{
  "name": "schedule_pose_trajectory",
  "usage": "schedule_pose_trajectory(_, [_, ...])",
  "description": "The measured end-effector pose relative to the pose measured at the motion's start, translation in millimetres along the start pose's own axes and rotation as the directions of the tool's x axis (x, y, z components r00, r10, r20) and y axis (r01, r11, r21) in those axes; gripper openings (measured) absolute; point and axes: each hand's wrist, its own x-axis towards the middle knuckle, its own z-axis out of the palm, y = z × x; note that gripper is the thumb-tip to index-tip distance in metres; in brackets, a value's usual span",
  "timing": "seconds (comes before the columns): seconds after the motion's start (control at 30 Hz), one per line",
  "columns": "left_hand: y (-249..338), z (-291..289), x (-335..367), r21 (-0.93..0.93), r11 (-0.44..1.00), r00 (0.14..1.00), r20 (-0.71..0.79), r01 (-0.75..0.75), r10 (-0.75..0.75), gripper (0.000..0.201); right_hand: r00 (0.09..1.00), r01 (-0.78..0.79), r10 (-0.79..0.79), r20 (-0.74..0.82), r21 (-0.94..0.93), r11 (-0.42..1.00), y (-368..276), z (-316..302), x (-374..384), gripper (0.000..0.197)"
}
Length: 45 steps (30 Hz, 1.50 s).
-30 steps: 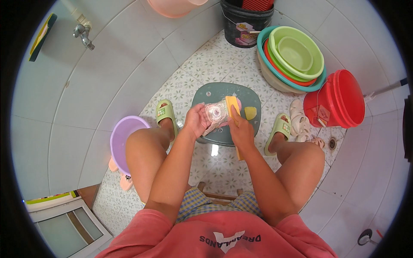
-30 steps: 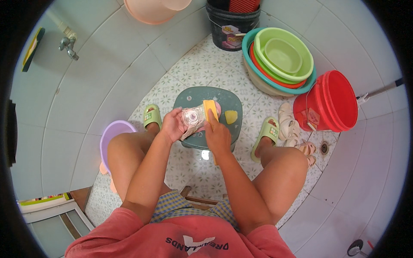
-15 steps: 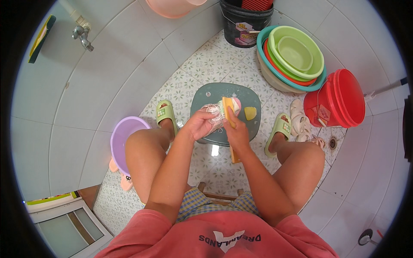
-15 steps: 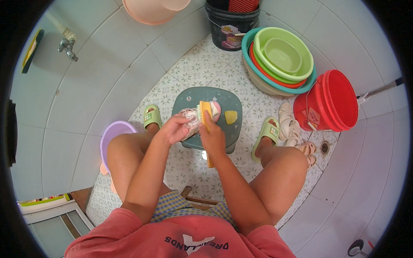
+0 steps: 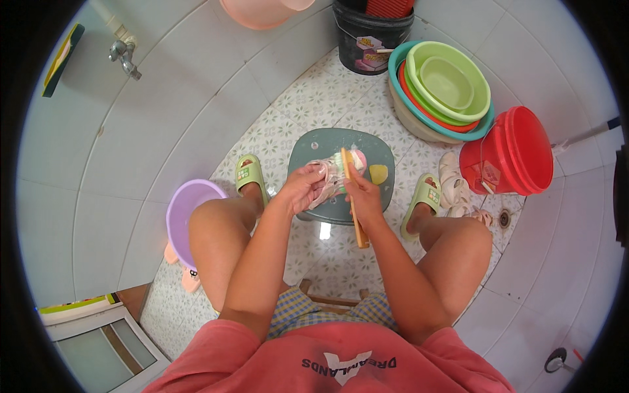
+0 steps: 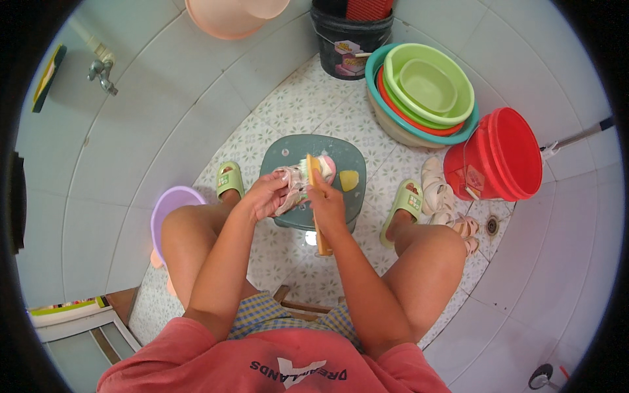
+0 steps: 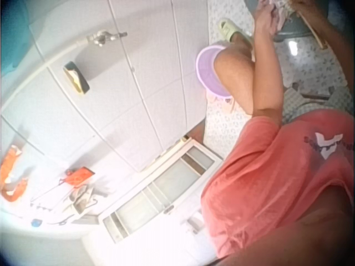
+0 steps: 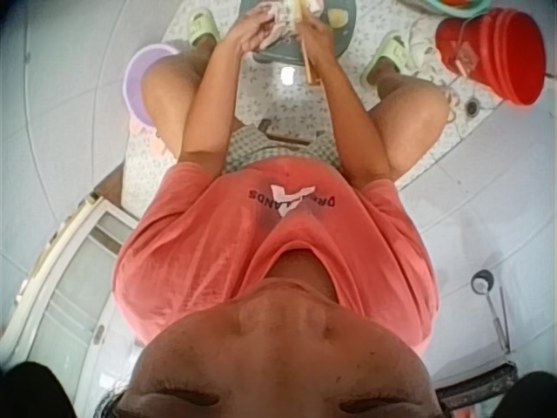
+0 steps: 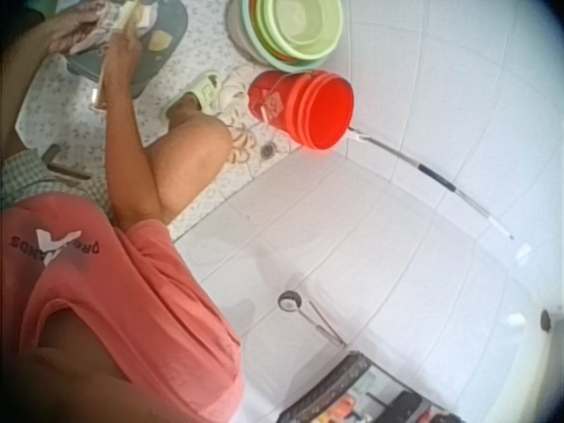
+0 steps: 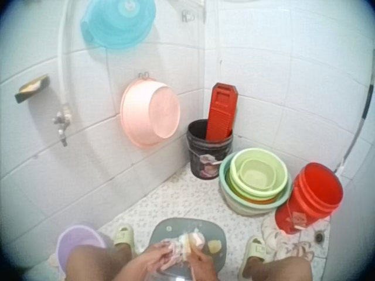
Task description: The person scrubs a shoe with a brush while holding it over a small stool.
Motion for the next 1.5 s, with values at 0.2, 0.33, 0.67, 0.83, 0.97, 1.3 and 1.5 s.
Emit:
schedule_pose_trajectory(0.2, [-11.2,-10.7,5.2,0.026,0.999,0.999,-0.010,-0.030,0.031,0.035,0.959,0.258,-0.270,-0.086,-0.132,0.957,-8.7,0.4,-4.5,0.076])
schedule_pose_trajectory(0.33, [-8.3,1.2,0.7,0.195,0.981,0.994,-0.102,-0.012,0.032,0.030,0.959,0.278,-0.282,-0.028,-0.105,0.955,-9.8,16.6,-12.1,0.090])
schedule_pose_trajectory(0.67, [-10.3,-2.4,-0.7,0.061,0.993,0.994,0.033,-0.101,0.100,0.037,0.944,0.287,-0.287,-0.163,-0.022,0.958,13.8,33.0,5.1,0.078])
schedule_pose_trajectory(0.83, [-2.9,-6.8,1.3,-0.127,0.991,0.934,0.357,0.034,0.014,0.035,0.998,0.056,-0.055,-0.012,0.202,0.978,-3.1,24.0,-1.1,0.066])
schedule_pose_trajectory(0.97, [-3.6,7.8,6.9,-0.031,1.000,0.947,0.321,-0.004,0.014,0.032,0.998,-0.041,0.021,0.065,0.318,0.947,-3.1,15.3,0.2,0.059])
schedule_pose_trajectory(1.3, [-24.3,25.1,19.6,0.507,0.850,0.976,-0.072,-0.141,0.205,0.024,0.919,0.281,-0.311,-0.241,-0.150,0.948,21.2,0.3,21.5,0.053])
schedule_pose_trajectory(1.5, [-34.0,17.0,20.1,0.788,0.594,0.922,-0.090,-0.166,0.376,0.027,0.911,0.157,-0.332,-0.245,-0.539,0.827,1.8,1.1,18.8,0.071])
